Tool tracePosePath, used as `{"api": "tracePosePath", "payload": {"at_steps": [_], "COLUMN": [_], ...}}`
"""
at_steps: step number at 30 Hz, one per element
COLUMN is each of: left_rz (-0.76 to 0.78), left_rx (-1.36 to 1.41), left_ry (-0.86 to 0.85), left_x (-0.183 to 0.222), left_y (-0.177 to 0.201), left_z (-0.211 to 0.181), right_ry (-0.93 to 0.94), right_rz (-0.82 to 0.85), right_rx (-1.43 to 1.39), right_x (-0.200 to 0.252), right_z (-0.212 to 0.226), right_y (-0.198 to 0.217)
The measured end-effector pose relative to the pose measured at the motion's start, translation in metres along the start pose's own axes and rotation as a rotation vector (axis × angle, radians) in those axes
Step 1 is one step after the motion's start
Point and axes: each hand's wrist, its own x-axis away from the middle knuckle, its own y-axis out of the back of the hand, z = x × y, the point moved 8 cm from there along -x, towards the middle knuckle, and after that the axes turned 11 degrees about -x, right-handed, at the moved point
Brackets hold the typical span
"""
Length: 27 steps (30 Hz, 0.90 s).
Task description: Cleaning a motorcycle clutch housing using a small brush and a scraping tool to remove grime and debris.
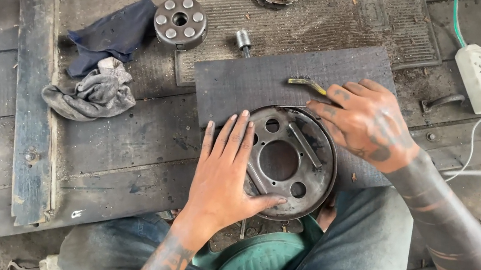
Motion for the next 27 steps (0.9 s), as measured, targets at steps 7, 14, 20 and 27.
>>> {"api": "tracePosePath", "payload": {"at_steps": [7, 14, 20, 27], "left_rz": [-0.019, -0.041, -0.027, -0.173], "left_rx": [0.002, 0.011, 0.056, 0.280], "left_ry": [-0.011, 0.010, 0.003, -0.024], "left_x": [0.000, 0.001, 0.000, 0.009], "left_y": [0.001, 0.004, 0.005, 0.005], "left_z": [-0.001, 0.002, 0.001, 0.003], "right_ry": [-0.077, -0.255, -0.261, -0.178], "right_rz": [0.018, -0.019, -0.079, -0.108], "right_rx": [0.111, 0.019, 0.039, -0.013], "right_x": [-0.010, 0.009, -0.010, -0.029], "right_z": [0.010, -0.001, 0.016, 0.023], "right_y": [-0.004, 0.004, -0.009, -0.005]}}
